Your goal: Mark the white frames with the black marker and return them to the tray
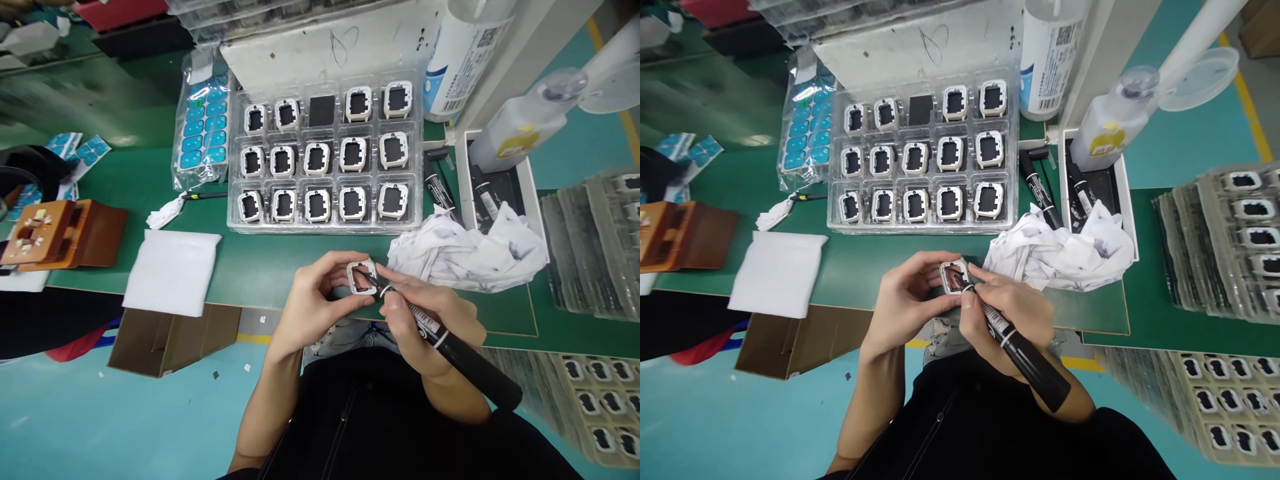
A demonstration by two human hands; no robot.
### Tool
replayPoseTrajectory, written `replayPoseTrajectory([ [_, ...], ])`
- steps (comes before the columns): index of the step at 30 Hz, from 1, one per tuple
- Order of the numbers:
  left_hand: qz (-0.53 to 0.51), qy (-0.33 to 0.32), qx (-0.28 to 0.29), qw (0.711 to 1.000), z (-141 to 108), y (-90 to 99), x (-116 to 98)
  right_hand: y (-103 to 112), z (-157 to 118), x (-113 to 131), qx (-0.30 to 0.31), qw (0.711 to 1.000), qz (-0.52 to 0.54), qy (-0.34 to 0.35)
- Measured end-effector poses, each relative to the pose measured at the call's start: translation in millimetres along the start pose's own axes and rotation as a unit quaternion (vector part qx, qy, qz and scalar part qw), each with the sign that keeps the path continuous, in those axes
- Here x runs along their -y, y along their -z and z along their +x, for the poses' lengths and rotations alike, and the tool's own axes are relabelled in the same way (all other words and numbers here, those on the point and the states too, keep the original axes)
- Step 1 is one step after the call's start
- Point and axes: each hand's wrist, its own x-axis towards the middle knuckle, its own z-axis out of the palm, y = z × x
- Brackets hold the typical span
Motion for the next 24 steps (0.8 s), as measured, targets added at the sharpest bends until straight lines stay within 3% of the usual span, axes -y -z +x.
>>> replayPoseTrajectory([
  [5, 0.01, -0.004, -0.003, 1.0, 1, 0.8, 3, 0, -1, -1, 0.001, 1.0, 0.017, 0.015],
  [10, 0.036, -0.035, -0.025, 0.998, -1, -0.5, 7, -1, -5, -6, -0.073, 0.996, -0.002, 0.051],
  [15, 0.18, -0.131, -0.071, 0.972, 15, 25.4, -13, 5, -17, -13, -0.069, 0.997, 0.011, -0.019],
  [17, 0.278, -0.189, -0.1, 0.937, 39, 46.8, -29, 4, -21, -15, -0.083, 0.996, 0.019, -0.006],
  [20, 0.401, -0.27, -0.128, 0.866, 97, 80.5, -53, 0, -23, -17, -0.102, 0.995, 0.018, 0.007],
  [24, 0.534, -0.24, -0.077, 0.807, 185, 100.6, -70, -1, -24, -19, -0.112, 0.994, -0.003, -0.011],
])
